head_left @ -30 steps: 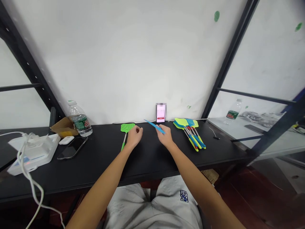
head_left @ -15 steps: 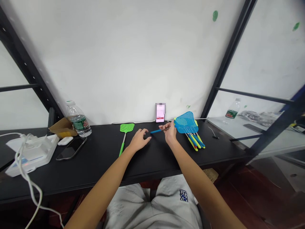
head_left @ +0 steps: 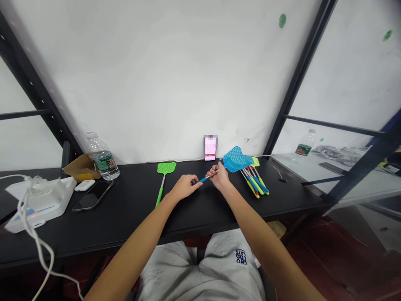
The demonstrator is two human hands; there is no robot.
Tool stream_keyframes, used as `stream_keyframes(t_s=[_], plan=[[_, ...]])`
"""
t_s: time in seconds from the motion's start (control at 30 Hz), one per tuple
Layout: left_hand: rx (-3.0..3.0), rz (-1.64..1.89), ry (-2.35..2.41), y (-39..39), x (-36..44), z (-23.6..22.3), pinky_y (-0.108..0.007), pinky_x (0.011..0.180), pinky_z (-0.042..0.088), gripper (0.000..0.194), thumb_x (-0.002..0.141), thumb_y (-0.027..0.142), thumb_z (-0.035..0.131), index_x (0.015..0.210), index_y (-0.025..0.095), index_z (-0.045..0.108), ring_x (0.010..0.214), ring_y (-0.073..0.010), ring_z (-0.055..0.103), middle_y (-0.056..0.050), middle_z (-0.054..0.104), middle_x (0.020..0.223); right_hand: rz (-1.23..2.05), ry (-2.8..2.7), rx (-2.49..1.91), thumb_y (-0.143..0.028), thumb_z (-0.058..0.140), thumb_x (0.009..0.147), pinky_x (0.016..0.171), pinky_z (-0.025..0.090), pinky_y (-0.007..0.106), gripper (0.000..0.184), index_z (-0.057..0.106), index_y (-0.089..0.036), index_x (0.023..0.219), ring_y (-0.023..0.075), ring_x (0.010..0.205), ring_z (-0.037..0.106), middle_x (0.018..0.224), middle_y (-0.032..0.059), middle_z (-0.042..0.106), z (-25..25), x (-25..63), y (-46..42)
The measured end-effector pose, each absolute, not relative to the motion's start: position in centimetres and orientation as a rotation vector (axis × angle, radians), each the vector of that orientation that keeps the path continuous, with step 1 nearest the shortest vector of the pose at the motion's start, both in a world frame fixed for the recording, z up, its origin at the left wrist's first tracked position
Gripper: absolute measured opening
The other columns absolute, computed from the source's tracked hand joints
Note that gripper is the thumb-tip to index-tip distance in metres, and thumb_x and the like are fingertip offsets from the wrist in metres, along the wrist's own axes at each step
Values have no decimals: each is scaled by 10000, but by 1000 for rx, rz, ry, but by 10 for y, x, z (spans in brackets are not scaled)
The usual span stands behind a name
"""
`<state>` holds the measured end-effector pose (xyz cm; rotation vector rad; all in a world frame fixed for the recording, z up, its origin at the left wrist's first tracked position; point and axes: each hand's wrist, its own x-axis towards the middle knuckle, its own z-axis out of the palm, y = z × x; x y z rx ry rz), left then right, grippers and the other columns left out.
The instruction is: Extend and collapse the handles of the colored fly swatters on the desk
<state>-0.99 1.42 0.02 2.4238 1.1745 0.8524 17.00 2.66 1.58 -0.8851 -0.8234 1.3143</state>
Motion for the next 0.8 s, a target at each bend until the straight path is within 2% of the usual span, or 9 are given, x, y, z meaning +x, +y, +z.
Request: stream_keyframes(t_s=[0.17,0.3,0.8], plan=[[2479,809,1114,12,-4,1,-245,580,332,322,857,454,566,711,185,664,596,-127,504,0,617,644,1403,-599,-775,-460,168,1006,445,326,255,449,211,-227,625,107,398,164,453,-81,144,19,174,26],[2475,791,1102,10,2,3,-245,603,346,306,870,432,561,740,182,678,623,-136,532,-15,650,687,1381,-527,-756,-445,183,1011,398,207,242,436,170,-225,635,98,381,116,453,-82,113,24,178,25],[2409,735,1077,4,8,7,-238,592,340,354,894,439,505,723,171,660,598,-131,501,-4,616,629,1429,-376,-635,-420,272,994,357,95,244,432,116,-223,642,90,382,58,442,-83,91,27,187,26]])
